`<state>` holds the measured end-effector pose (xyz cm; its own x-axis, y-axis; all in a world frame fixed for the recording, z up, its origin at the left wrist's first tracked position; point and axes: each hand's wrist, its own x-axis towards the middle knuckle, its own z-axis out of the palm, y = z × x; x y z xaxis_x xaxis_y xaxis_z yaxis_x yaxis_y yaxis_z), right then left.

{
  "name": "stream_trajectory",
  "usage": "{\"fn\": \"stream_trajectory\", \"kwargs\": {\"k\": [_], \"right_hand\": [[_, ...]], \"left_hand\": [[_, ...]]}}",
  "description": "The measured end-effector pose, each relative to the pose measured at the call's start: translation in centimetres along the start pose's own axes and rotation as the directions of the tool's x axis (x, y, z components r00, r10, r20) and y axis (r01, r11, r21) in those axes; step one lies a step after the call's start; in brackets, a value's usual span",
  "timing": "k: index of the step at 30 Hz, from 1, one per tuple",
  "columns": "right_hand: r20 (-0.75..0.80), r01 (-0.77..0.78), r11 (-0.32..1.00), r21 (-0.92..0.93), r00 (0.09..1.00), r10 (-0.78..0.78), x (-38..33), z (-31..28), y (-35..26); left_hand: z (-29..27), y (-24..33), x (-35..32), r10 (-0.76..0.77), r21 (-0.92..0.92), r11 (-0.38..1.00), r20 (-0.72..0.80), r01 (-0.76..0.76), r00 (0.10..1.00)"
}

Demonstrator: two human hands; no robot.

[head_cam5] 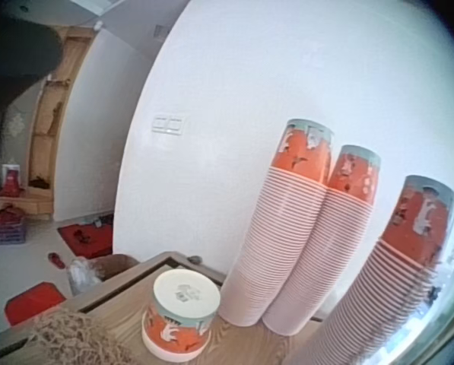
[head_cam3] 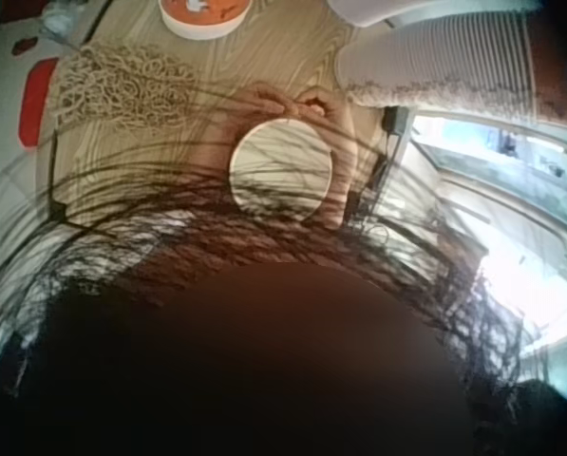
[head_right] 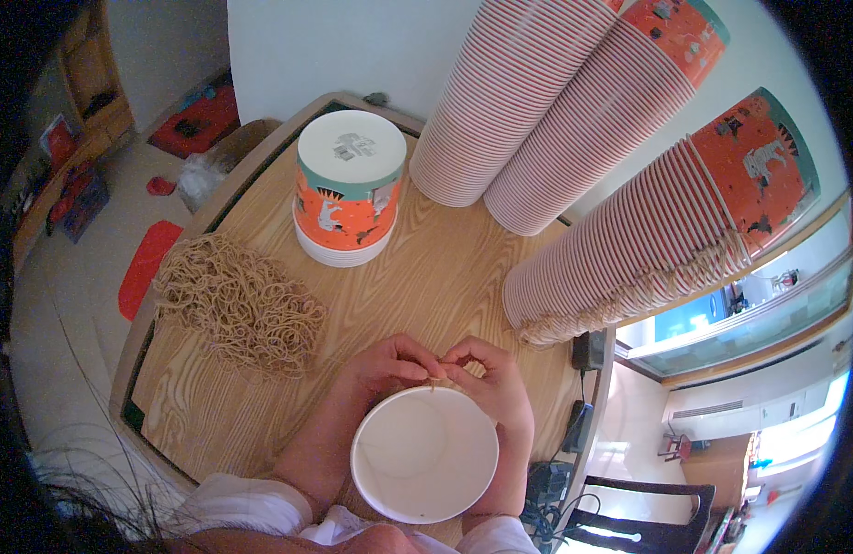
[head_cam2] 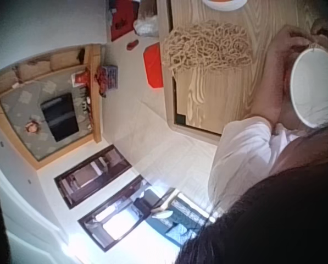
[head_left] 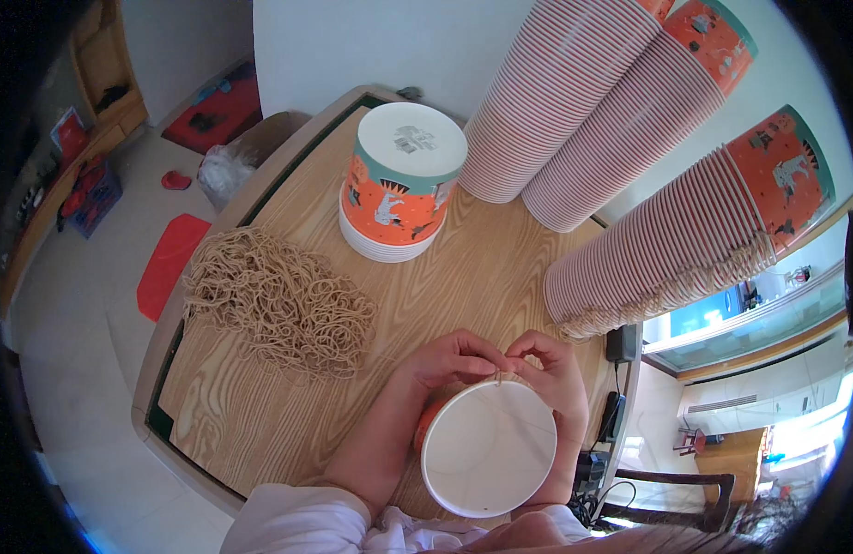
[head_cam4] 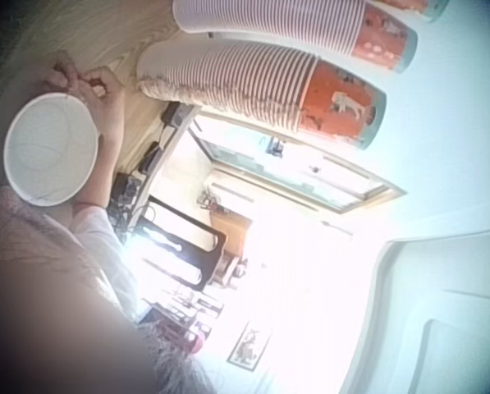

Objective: Applying rubber bands to individual paper cups from a stack.

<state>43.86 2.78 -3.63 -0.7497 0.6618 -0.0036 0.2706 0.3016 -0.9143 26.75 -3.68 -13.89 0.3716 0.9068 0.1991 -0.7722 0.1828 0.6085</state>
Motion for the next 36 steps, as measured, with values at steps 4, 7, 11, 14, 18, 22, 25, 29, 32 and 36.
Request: {"fn": "stream_trajectory", "kwargs": {"k": [4,7,11,14,18,22,25,29,32,36], "right_hand": [[0.013,-0.007,0.999,-0.044,1.000,0.008,0.0,0.0,0.0],[-0.043,-0.005,1.000,-0.008,0.999,0.005,0.0,0.1,0.4],[-0.051,0.010,1.000,-0.010,0.999,-0.010,-0.1,-0.1,0.0],[-0.055,-0.010,1.000,0.008,0.998,0.010,-0.1,-0.1,0.2],[-0.047,-0.006,1.000,-0.003,0.999,0.006,-0.1,-0.2,0.4],[-0.040,0.004,1.000,-0.018,0.999,-0.004,-0.2,-0.3,0.1],[-0.003,-0.022,0.998,-0.055,1.000,0.022,-0.2,-0.1,-0.7],[0.003,-0.044,0.999,-0.022,0.999,0.044,-0.5,0.2,-1.9],[0.042,0.030,0.996,-0.084,0.999,-0.026,-0.6,0.1,-1.6],[0.056,0.015,0.997,-0.080,0.998,-0.010,-0.7,0.0,-1.8]], "left_hand": [[0.2,0.1,0.0,0.031,0.097,0.995,-0.033,-0.028,0.999],[-0.4,0.0,0.2,0.087,0.056,0.995,0.005,-0.088,0.996],[-0.9,-0.2,0.3,0.110,0.013,0.994,0.009,-0.110,0.994],[-0.8,0.0,0.3,0.136,-0.038,0.990,0.047,-0.134,0.990],[-0.7,0.1,0.3,0.117,0.076,0.990,-0.011,-0.116,0.993],[-1.0,-0.2,0.5,0.105,0.120,0.988,-0.034,-0.100,0.994],[-0.9,-0.4,0.5,0.104,0.079,0.992,-0.034,-0.101,0.994],[-0.4,-0.5,0.8,0.037,0.094,0.995,-0.006,-0.037,0.999],[-0.3,-0.6,0.7,0.008,0.089,0.996,0.008,-0.008,1.000],[-0.6,-0.7,0.6,-0.029,0.165,0.985,-0.073,0.041,0.997]]}}
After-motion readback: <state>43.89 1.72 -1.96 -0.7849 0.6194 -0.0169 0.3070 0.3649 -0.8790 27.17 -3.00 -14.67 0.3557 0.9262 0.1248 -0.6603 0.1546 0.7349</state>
